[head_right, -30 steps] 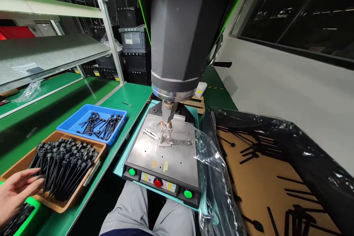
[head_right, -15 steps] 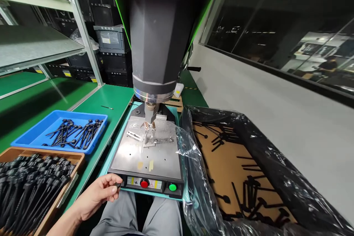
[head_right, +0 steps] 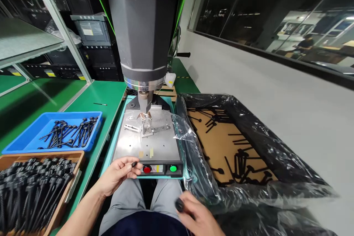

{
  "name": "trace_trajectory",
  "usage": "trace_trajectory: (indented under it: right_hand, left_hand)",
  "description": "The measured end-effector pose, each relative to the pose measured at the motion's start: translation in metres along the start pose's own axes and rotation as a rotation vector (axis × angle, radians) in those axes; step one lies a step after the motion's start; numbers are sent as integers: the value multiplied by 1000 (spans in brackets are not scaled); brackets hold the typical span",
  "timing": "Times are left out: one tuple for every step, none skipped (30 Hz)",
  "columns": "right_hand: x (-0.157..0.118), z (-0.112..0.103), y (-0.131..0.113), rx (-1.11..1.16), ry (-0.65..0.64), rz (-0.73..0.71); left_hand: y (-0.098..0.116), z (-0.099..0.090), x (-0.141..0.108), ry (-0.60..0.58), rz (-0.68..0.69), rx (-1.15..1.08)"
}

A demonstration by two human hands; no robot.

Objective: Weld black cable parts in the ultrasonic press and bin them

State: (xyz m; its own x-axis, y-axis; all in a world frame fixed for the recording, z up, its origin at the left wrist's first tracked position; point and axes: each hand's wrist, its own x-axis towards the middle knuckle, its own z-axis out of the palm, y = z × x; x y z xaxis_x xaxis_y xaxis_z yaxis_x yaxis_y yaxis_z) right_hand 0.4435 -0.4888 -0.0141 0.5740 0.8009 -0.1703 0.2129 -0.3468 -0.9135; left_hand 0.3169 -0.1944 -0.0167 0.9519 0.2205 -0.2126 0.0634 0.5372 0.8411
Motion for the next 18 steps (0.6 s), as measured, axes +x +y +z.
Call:
trace_trajectory:
  right_hand:
    - [13, 15, -4, 22, -42, -19]
    - [26, 30, -9, 68, -68, -23]
    - [38, 44, -14, 145, -78, -1]
    - [49, 57, -19, 216, -92, 21]
    - [57, 68, -24, 243, -89, 30]
    - [63, 77, -28, 255, -84, 28]
    - [68, 83, -31, 251, -78, 16]
    - [70, 87, -34, 238, -74, -2]
    - [71, 89, -35, 226, -72, -21]
    - [72, 90, -36, 220, -71, -33]
    - [72, 90, -36, 221, -72, -38]
    - [71, 90, -36, 228, -74, -37]
    - [71, 89, -35, 239, -75, -31]
    - [70, 89, -34, 252, -77, -20]
    - [69, 88, -32, 266, -79, -10]
    - [68, 88, -31, 274, -79, -2]
    - [67, 88, -30, 274, -72, 3]
    - [66, 88, -28, 269, -60, 7]
  left_hand:
    - [0, 4, -1, -1, 17, -2]
    - [-1, 7, -2, 2, 35, 0]
    - [-3, 10, -3, 8, 55, 7]
    - [-4, 13, -5, 16, 72, 18]
    - [-6, 14, -6, 21, 82, 27]
    - [-8, 16, -7, 21, 87, 36]
    - [-10, 17, -8, 16, 90, 42]
    - [-11, 17, -9, 10, 90, 43]
    - [-13, 17, -9, 5, 89, 41]
    - [-14, 17, -9, 2, 88, 38]
    - [-15, 17, -9, 0, 88, 33]
    - [-16, 17, -9, 0, 88, 29]
    - [-16, 17, -9, -2, 86, 27]
    - [-17, 17, -8, -2, 85, 33]
    - [-17, 17, -8, -2, 83, 48]
    - [-16, 17, -8, 2, 80, 69]
    - [-16, 17, -7, 6, 75, 94]
    - [-15, 17, -7, 4, 67, 118]
